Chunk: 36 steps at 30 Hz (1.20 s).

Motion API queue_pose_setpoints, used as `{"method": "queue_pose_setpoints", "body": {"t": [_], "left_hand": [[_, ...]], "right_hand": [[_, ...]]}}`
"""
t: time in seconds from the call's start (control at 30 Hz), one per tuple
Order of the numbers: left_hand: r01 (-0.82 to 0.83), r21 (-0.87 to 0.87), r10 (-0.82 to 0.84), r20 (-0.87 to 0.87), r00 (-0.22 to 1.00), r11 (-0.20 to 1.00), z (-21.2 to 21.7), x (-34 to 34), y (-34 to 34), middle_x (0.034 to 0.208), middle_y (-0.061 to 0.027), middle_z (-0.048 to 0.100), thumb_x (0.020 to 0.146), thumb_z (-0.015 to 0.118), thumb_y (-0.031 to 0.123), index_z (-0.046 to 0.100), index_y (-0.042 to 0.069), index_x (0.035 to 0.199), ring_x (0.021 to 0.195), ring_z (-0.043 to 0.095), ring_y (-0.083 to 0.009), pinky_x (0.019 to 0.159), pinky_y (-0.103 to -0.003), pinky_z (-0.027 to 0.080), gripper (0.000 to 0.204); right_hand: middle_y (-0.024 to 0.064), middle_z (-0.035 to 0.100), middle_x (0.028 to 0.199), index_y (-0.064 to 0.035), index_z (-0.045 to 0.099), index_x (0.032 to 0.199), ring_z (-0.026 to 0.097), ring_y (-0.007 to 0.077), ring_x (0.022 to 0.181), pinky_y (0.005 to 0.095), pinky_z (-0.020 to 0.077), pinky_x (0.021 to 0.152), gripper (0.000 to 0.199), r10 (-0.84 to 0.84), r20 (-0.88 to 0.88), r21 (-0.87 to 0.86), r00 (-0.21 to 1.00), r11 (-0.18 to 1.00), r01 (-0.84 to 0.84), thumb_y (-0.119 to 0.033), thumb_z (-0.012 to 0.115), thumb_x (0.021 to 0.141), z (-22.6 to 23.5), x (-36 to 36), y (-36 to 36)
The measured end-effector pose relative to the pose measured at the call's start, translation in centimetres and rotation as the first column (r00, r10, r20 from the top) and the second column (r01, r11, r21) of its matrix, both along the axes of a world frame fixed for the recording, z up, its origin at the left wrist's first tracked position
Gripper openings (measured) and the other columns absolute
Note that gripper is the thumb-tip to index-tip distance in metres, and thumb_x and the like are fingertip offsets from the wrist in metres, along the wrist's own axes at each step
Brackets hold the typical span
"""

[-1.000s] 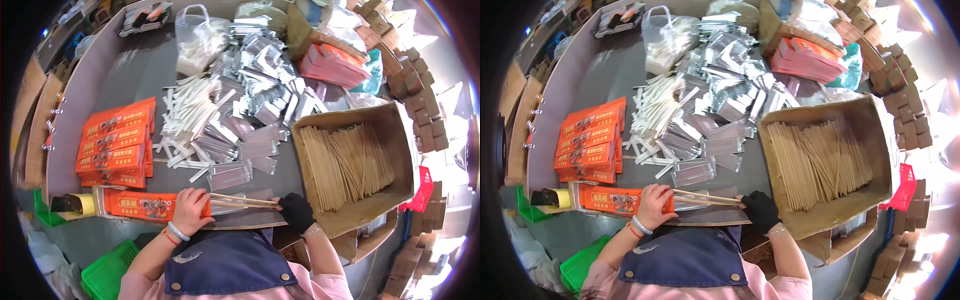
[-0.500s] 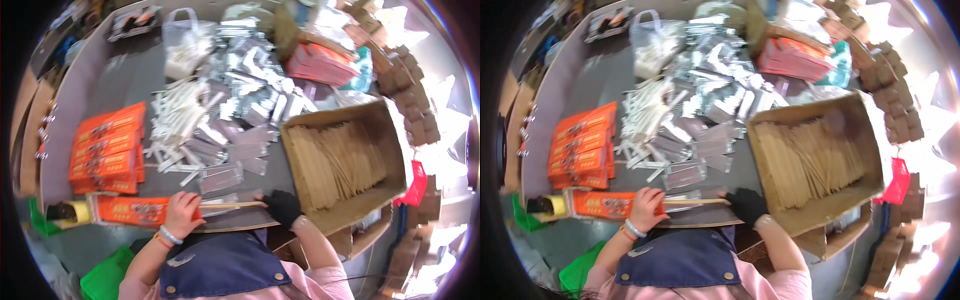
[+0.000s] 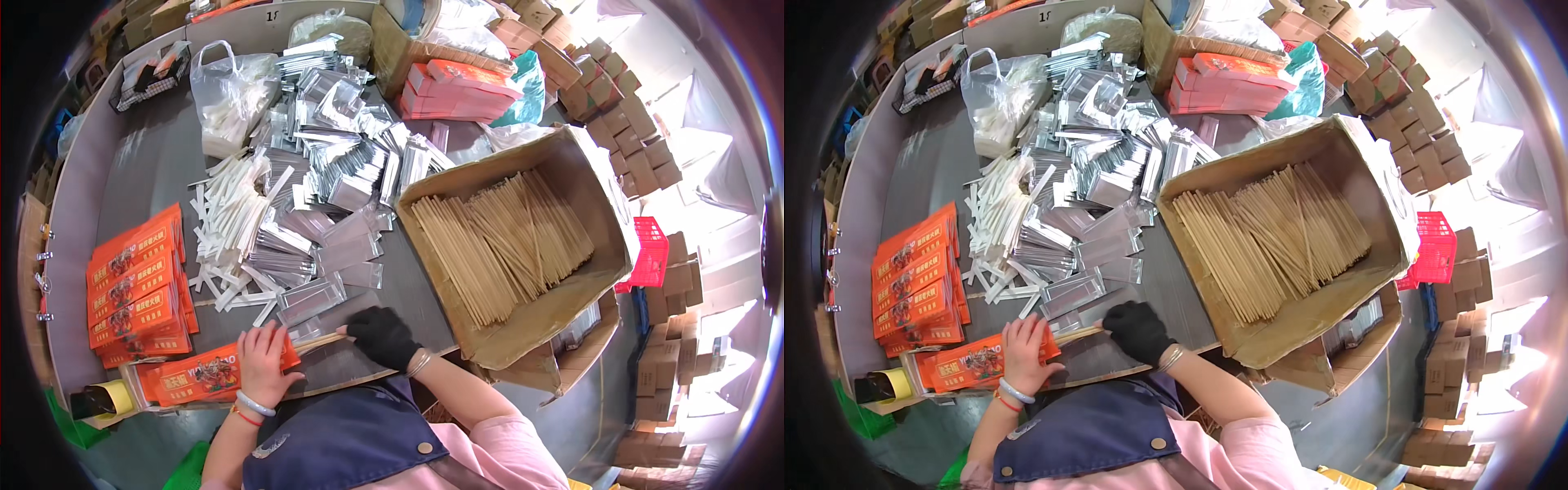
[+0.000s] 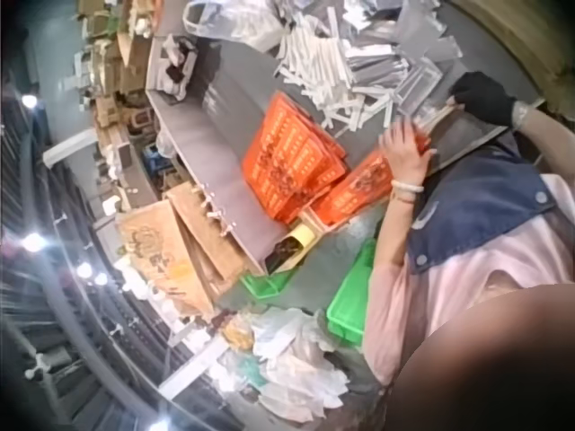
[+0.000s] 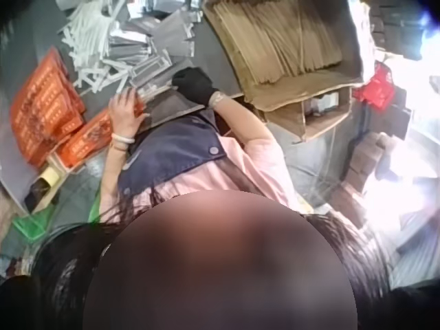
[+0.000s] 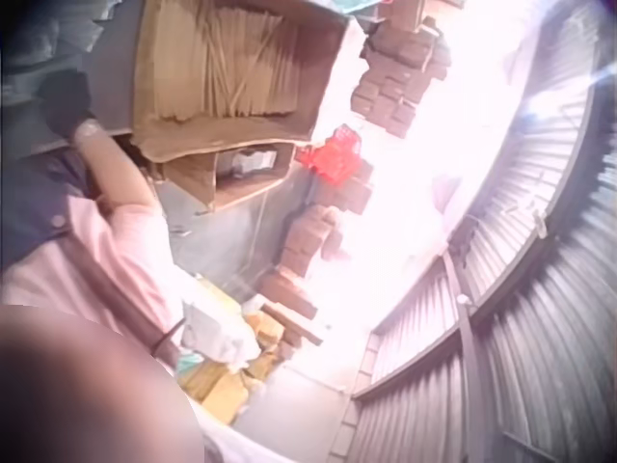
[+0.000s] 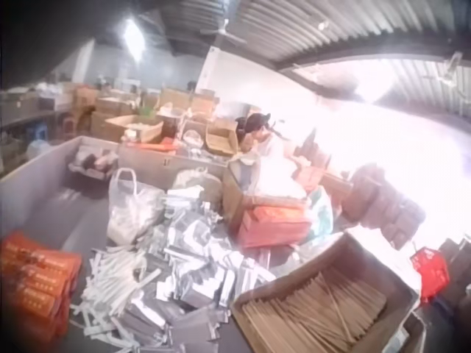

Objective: The recorder is manual packaging wooden sticks into small plastic bags.

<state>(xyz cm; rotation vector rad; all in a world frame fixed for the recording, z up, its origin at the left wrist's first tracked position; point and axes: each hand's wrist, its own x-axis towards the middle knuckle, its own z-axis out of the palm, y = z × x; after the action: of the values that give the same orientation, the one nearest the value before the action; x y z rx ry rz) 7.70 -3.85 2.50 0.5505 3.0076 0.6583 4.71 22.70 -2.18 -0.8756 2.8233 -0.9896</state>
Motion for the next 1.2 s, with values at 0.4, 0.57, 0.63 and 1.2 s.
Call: {"method": "queue_pose_setpoints", "body": {"t": [0.4,0.57,0.63,1.2], "left_hand": [[-0.018,0.07,0.021,-0.042,0.999,0.997,-2.1,-0.3,-0.1,0.124,-0.0109,0.058,0.051,0.087,0.014,0.058,0.002,0.123,0.115,0.049,-0.0322,0.099,-0.046,0.039,0.078],[0.042,0.107,-0.041,-0.011,0.999,0.993,-2.4,-1.5,-0.4,0.121,-0.0105,0.058,0.054,0.085,0.012,0.059,0.006,0.124,0.113,0.05,-0.0319,0.098,-0.046,0.04,0.074],[0.043,0.122,-0.045,0.018,0.999,0.992,-1.6,-1.6,-1.1,0.118,-0.0106,0.059,0.057,0.083,0.012,0.059,0.01,0.125,0.111,0.051,-0.0319,0.097,-0.046,0.041,0.071],[-0.303,0.037,0.304,-0.018,0.953,0.952,-0.5,-0.6,-6.1,0.131,-0.018,0.049,0.063,0.083,0.037,0.063,0.004,0.113,0.123,0.043,-0.0387,0.105,-0.055,0.032,0.063]], "right_hand": [[0.0142,0.062,0.09,-0.0056,0.062,0.088,0.062,0.0349,0.085,0.0436,0.0499,0.074,0.018,-0.146,0.256,-0.171,0.955,0.966,0.194,-0.013,0.07,0.074,0.3,-0.8,-1.7],[0.02,0.056,0.107,-0.005,0.054,0.112,0.058,0.0393,0.096,0.0417,0.0493,0.079,0.045,-0.038,0.236,-0.48,0.971,0.864,0.15,-0.012,0.073,0.071,-0.6,0.9,-10.2],[0.0198,0.055,0.112,-0.0057,0.053,0.116,0.056,0.0382,0.1,0.0426,0.0481,0.082,0.053,-0.043,0.242,-0.415,0.969,0.899,0.144,-0.016,0.076,0.07,1.0,0.5,-8.8],[0.0082,0.059,0.105,-0.0135,0.058,0.121,0.057,0.0301,0.098,0.0432,0.0404,0.085,0.066,-0.12,-0.003,0.276,0.993,0.954,0.116,-0.035,0.081,0.064,7.2,1.5,-1.4]]}}
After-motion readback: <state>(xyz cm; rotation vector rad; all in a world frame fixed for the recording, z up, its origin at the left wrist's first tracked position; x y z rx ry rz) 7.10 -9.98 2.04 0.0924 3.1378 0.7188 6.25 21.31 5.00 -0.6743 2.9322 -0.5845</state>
